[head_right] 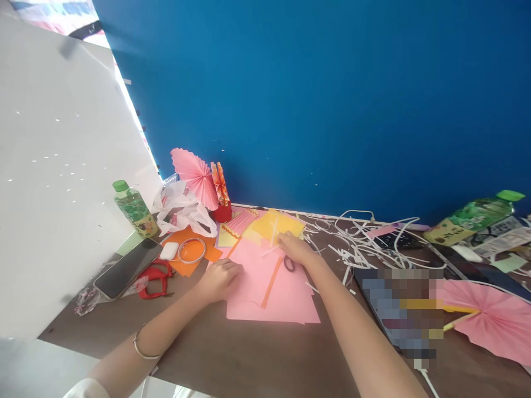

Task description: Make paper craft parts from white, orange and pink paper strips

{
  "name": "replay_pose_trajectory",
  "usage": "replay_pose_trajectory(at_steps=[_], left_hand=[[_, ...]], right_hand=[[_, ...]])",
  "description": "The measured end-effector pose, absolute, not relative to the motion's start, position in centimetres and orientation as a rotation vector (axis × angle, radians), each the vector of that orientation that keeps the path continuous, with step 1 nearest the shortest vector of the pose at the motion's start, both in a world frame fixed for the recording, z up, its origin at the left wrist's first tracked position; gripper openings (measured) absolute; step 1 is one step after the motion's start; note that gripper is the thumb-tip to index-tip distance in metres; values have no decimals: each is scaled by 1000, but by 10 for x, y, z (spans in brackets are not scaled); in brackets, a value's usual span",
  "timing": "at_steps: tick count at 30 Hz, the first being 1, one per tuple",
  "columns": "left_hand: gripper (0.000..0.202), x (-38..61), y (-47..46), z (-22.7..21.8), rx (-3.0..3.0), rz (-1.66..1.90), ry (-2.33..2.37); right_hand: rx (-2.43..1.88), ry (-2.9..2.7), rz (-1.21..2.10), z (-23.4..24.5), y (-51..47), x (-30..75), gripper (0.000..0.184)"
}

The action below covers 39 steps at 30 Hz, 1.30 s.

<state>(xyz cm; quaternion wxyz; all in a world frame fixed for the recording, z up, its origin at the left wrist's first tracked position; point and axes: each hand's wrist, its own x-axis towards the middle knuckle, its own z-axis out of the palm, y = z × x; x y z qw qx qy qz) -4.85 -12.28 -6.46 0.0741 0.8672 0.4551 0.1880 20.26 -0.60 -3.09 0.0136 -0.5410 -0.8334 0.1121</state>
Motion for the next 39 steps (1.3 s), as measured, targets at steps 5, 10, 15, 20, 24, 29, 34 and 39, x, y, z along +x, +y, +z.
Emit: replay_pose_trajectory(at_steps=[5, 10, 15, 20, 24, 29, 34, 39], left_hand=[[17, -48, -123, -64, 2598, 545, 1386], [18, -47, -123, -64, 2598, 547, 1384], [18, -48, -123, -65, 2606, 538, 1391], [19, -48, -122, -64, 2629, 531, 1374], [19, -47, -122, -66, 2621, 532, 1394], [19, -47, -122, -66, 2626, 489, 1391], [18, -47, -123, -64, 2633, 445, 1402], [17, -47, -124, -63, 2633, 450, 1408]], right_hand=[[-1673, -2581, 342, -36, -2, 206, 14], [-1701, -2521, 331, -41, 2, 212, 13], [-1732, -2447, 321, -36, 7, 215, 19], [-2028, -2038, 102, -28, 17, 234, 27], [-2183, -1759, -95, -31, 8, 241, 41], [-2009, -2108, -220, -35, -16, 217, 32], [-1969, -2424, -60, -30, -18, 199, 17], [-2091, -2437, -39, -25, -13, 193, 18]])
